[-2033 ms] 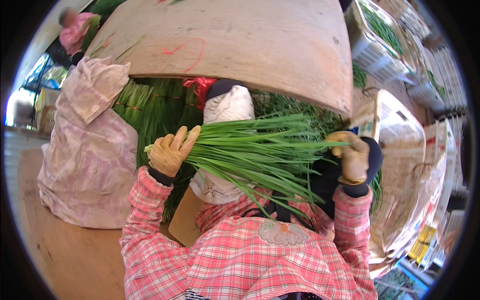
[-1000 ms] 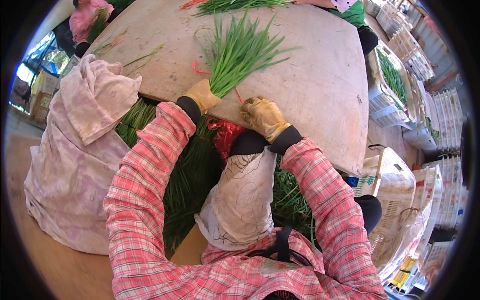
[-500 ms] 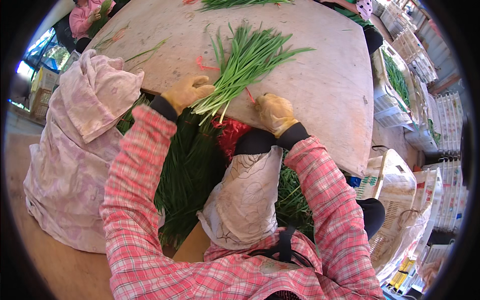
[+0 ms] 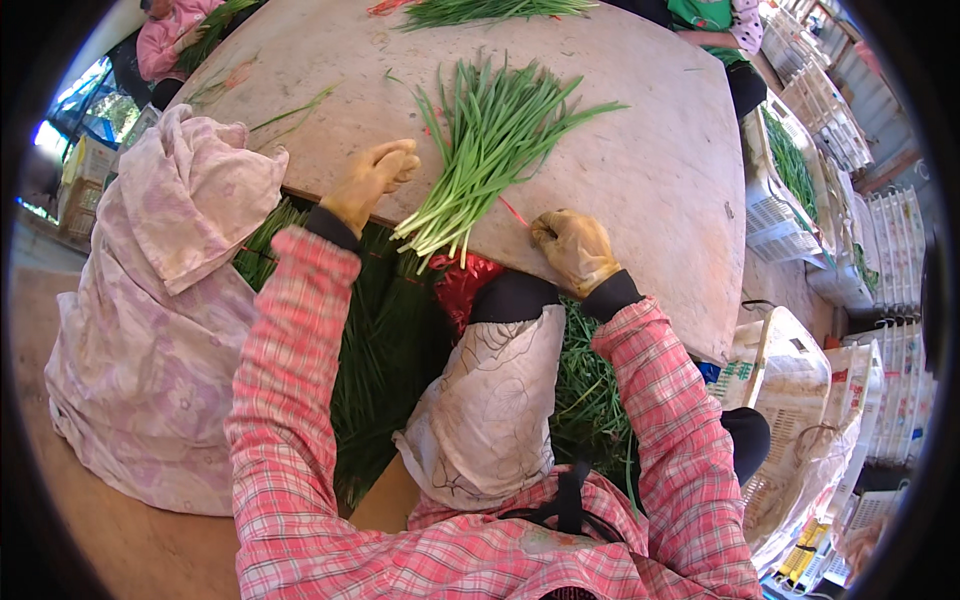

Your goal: The person cleans and bundles chives by hand, stripping away debris from the stems and tying them with red string before placing the bundle into a plastic crate.

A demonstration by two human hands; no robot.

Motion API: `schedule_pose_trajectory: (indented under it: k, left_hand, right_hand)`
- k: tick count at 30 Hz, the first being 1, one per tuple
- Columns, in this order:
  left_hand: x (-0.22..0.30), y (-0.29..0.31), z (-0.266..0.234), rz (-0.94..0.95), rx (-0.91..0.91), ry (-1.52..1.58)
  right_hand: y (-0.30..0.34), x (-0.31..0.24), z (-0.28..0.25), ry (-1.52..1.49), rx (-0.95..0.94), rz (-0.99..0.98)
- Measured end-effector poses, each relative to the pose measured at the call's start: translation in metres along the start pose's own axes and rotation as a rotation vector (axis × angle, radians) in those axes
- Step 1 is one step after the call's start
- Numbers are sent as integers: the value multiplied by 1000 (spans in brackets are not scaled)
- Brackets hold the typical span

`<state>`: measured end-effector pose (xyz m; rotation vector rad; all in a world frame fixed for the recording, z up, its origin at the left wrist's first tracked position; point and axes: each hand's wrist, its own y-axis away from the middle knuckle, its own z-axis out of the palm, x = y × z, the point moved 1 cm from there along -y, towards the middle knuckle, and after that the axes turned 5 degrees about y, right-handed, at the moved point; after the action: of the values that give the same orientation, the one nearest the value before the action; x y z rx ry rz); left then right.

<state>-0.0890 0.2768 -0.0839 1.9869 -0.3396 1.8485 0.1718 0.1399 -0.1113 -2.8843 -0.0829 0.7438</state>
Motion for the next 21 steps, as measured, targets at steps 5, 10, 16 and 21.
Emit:
schedule_pose_trajectory:
  k: [5,10,16,21]
  left_hand:
    - [-49,-86,-19,292,11,-675]
    - [-45,-92,16,549,207,-1231]
    - [-29,-82,21,442,103,-1302]
    - [-33,-56,10,569,170,-1305]
  right_hand:
    - [0,-2,6,-24,36,-9]
    - [0,0,7,-2,15,35]
    - [5,-1,8,-67,44,48]
    - [11,10,10,-31,101,-19]
